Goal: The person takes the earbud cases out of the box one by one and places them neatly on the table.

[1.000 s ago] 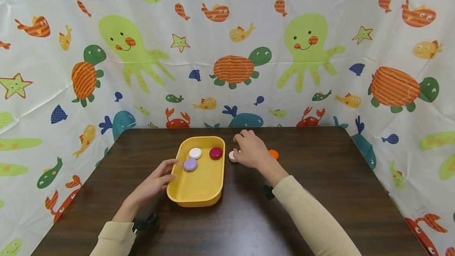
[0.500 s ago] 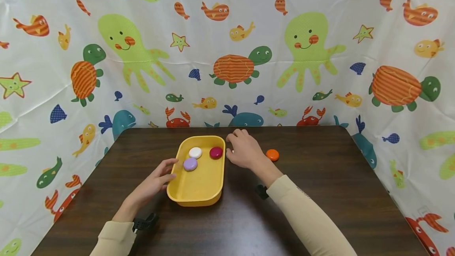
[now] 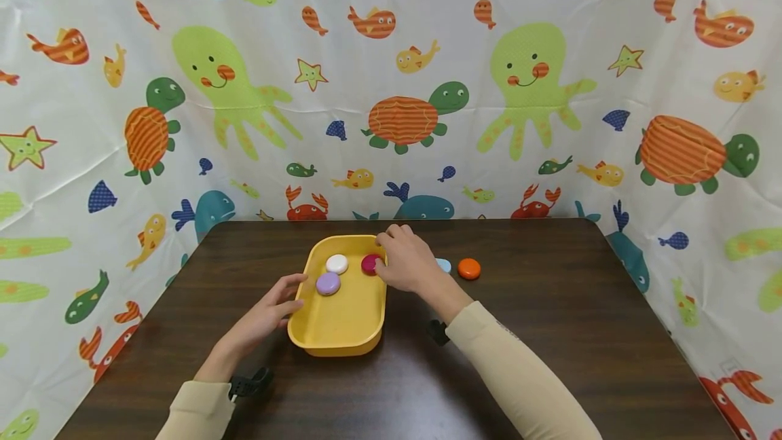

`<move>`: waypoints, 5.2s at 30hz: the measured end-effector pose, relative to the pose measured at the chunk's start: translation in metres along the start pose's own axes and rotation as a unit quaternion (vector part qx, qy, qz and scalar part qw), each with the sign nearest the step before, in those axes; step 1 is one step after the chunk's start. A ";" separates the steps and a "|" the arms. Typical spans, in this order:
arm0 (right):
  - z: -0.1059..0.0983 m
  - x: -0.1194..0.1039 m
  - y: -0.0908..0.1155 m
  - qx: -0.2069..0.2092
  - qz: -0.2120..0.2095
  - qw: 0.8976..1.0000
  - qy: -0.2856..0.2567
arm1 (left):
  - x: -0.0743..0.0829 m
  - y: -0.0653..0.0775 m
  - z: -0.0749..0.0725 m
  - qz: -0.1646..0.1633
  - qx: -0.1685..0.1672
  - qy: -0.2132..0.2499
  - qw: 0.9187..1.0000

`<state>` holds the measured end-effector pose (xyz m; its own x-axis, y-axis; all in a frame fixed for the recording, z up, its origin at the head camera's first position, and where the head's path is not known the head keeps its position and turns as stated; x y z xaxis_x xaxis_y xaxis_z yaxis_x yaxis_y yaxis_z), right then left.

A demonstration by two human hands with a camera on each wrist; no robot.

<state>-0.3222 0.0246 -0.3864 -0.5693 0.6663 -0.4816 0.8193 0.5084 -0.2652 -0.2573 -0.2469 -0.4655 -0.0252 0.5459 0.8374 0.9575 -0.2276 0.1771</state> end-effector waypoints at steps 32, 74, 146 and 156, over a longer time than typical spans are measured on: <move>0.030 -0.025 -0.026 -0.055 -0.040 0.998 -0.007 | 0.001 0.001 0.001 0.002 0.001 0.003 1.000; 0.059 -0.046 -0.063 -0.150 -0.015 0.989 0.000 | 0.000 0.001 0.000 -0.001 0.004 0.008 1.000; 0.125 -0.045 -0.068 -0.234 0.050 0.970 -0.034 | -0.002 0.004 0.003 -0.001 0.020 0.018 1.000; 0.121 -0.047 -0.073 -0.208 0.037 0.977 -0.017 | -0.002 0.002 0.003 -0.001 0.022 0.019 1.000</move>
<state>-0.3468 -0.1097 -0.4458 -0.5015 0.6939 -0.5167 0.7551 0.6426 0.1300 -0.2543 -0.2464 -0.4685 -0.0378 0.5159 0.8558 0.9690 -0.1902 0.1575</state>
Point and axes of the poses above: each hand's wrist, its own y-axis away from the middle knuckle, its own z-axis out of the palm, x = y × z, the point moved 4 cm from there along -y, towards the middle knuckle, and after that the axes turned 13 degrees about -y, right-handed, at the moved point
